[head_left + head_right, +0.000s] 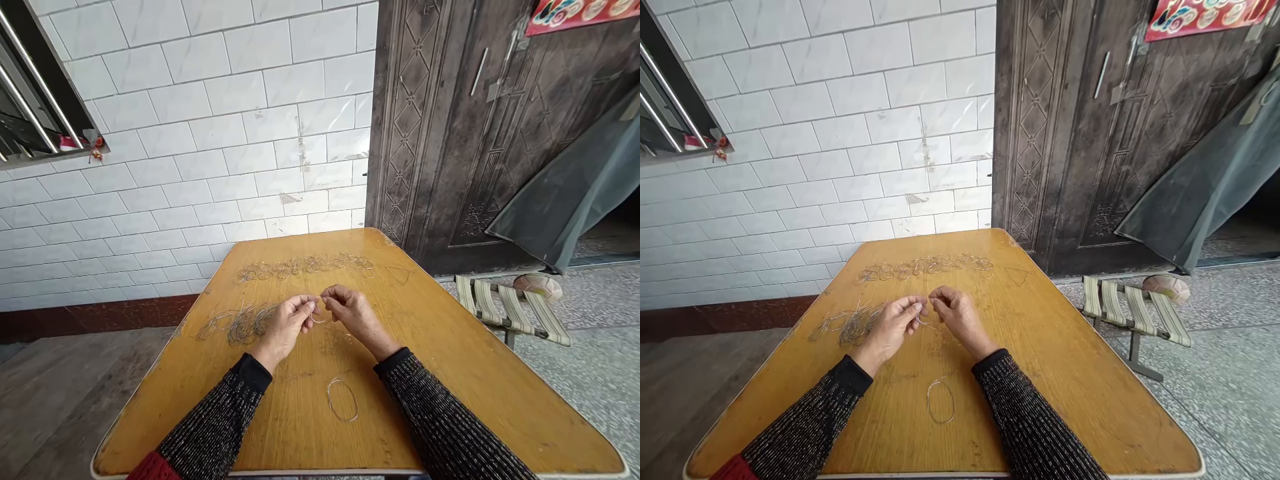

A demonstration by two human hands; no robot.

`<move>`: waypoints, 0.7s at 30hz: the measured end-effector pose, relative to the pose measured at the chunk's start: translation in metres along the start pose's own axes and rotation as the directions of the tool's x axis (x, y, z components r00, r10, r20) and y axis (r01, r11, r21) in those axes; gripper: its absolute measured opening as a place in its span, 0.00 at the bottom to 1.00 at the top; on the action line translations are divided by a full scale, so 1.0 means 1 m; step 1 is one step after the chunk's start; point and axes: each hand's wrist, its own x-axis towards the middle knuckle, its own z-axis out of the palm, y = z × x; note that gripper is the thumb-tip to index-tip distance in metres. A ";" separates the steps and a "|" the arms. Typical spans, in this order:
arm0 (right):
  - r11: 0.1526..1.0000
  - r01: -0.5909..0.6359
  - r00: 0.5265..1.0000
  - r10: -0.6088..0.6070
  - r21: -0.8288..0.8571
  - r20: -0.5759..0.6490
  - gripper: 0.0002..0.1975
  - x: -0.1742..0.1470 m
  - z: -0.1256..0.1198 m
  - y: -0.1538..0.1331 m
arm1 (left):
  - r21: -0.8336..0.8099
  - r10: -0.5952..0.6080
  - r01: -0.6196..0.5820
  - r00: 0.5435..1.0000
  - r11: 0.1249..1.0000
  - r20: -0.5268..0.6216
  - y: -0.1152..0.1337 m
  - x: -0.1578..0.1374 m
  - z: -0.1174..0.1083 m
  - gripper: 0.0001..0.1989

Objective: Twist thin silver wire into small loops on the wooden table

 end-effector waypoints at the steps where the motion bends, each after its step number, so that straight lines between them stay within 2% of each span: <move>1: 1.000 -0.016 1.000 0.016 0.013 0.021 0.08 -0.001 0.002 -0.001 | -0.047 -0.030 0.030 1.000 0.998 0.003 -0.002 -0.001 -0.002 0.14; 2: 0.999 -0.032 0.999 0.032 0.026 0.015 0.08 -0.002 0.003 -0.003 | -0.091 -0.052 0.053 0.999 0.994 0.006 -0.003 -0.003 -0.005 0.13; 4: 0.999 -0.032 0.995 0.034 0.022 -0.093 0.09 -0.004 0.004 -0.005 | -0.172 -0.069 0.066 0.997 0.983 -0.016 -0.005 -0.005 -0.009 0.12; 6: 0.999 0.013 0.960 -0.022 -0.037 -0.279 0.10 -0.004 0.002 -0.007 | -0.256 -0.068 0.046 0.995 0.966 -0.076 -0.005 -0.007 -0.012 0.12; 8: 0.998 0.034 0.924 -0.053 -0.057 -0.378 0.10 -0.004 0.001 -0.008 | -0.343 -0.074 0.021 0.987 0.939 -0.142 -0.004 -0.007 -0.013 0.12; 9: 1.000 0.017 0.923 -0.021 -0.013 -0.383 0.10 -0.004 0.001 -0.009 | -0.385 -0.080 0.010 0.983 0.923 -0.165 -0.003 -0.008 -0.013 0.12; 11: 0.984 -0.067 0.928 0.123 0.166 -0.352 0.13 -0.005 0.002 -0.011 | -0.454 -0.095 0.000 0.978 0.891 -0.185 -0.001 -0.008 -0.011 0.12; 14: 0.890 -0.164 0.901 0.311 0.425 -0.303 0.21 -0.006 0.006 -0.015 | -0.505 -0.103 -0.009 0.976 0.863 -0.193 0.001 -0.009 -0.008 0.11; 17: 0.824 -0.183 0.891 0.369 0.536 -0.264 0.25 -0.008 0.009 -0.017 | -0.505 -0.099 -0.004 0.979 0.863 -0.177 0.001 -0.011 -0.005 0.11; 21: 0.789 -0.199 0.882 0.403 0.582 -0.245 0.27 -0.009 0.012 -0.014 | -0.482 -0.083 0.007 0.987 0.876 -0.138 -0.002 -0.013 0.001 0.12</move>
